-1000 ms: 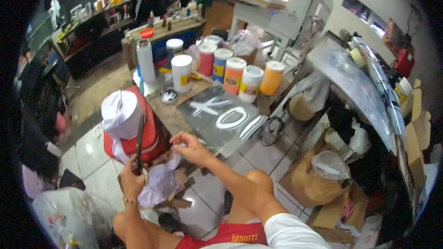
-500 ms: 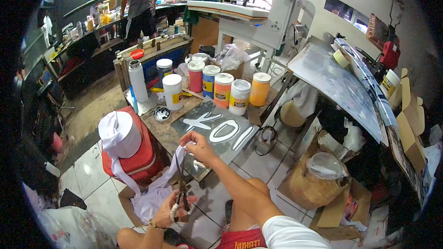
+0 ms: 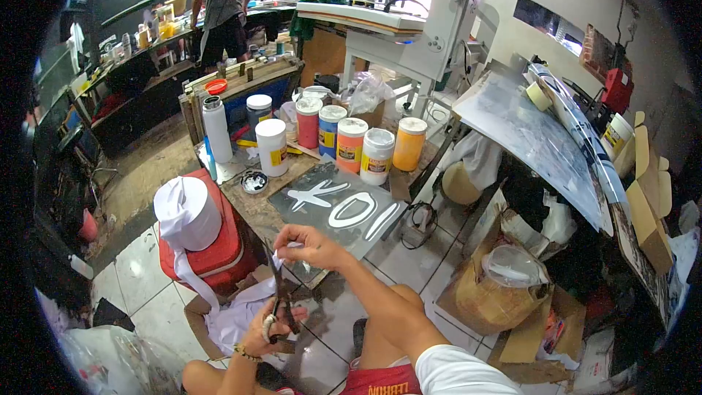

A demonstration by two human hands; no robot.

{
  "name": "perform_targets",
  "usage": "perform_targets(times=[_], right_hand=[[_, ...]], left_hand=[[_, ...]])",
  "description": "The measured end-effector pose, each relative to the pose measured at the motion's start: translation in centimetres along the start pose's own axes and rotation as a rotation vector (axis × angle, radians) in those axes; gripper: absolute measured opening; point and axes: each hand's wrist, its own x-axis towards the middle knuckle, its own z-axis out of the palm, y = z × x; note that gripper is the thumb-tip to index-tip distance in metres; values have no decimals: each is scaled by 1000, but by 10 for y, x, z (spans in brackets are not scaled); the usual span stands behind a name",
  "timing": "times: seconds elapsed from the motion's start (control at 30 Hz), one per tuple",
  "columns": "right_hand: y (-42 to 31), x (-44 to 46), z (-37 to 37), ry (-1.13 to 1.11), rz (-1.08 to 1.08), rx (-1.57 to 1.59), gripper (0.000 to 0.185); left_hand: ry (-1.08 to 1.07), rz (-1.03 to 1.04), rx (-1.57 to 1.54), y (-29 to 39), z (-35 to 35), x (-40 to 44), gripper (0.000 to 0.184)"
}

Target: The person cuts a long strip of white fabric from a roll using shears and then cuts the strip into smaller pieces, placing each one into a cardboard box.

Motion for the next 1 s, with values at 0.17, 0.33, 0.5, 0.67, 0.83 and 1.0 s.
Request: perform_targets(times=[0.17, 0.33, 0.5, 0.67, 0.83, 1.0], right_hand=[[6, 1, -4, -61, -25, -72, 17], [-6, 3, 3, 73, -117, -109, 25], [-9, 1, -1, 38, 52, -39, 29], [7, 1, -17, 1, 62, -78, 23], [4, -2, -24, 11, 21, -247, 20], [2, -2, -29, 3, 128, -225, 24]], left_hand=[[176, 135, 336, 21, -5, -9, 83], [169, 198, 435, 33, 3, -12, 91], [146, 248, 478, 29, 0, -12, 91], [134, 288, 561, 28, 0, -12, 94], [160, 246, 667, 29, 4, -14, 94], [144, 258, 613, 17, -7, -10, 96]])
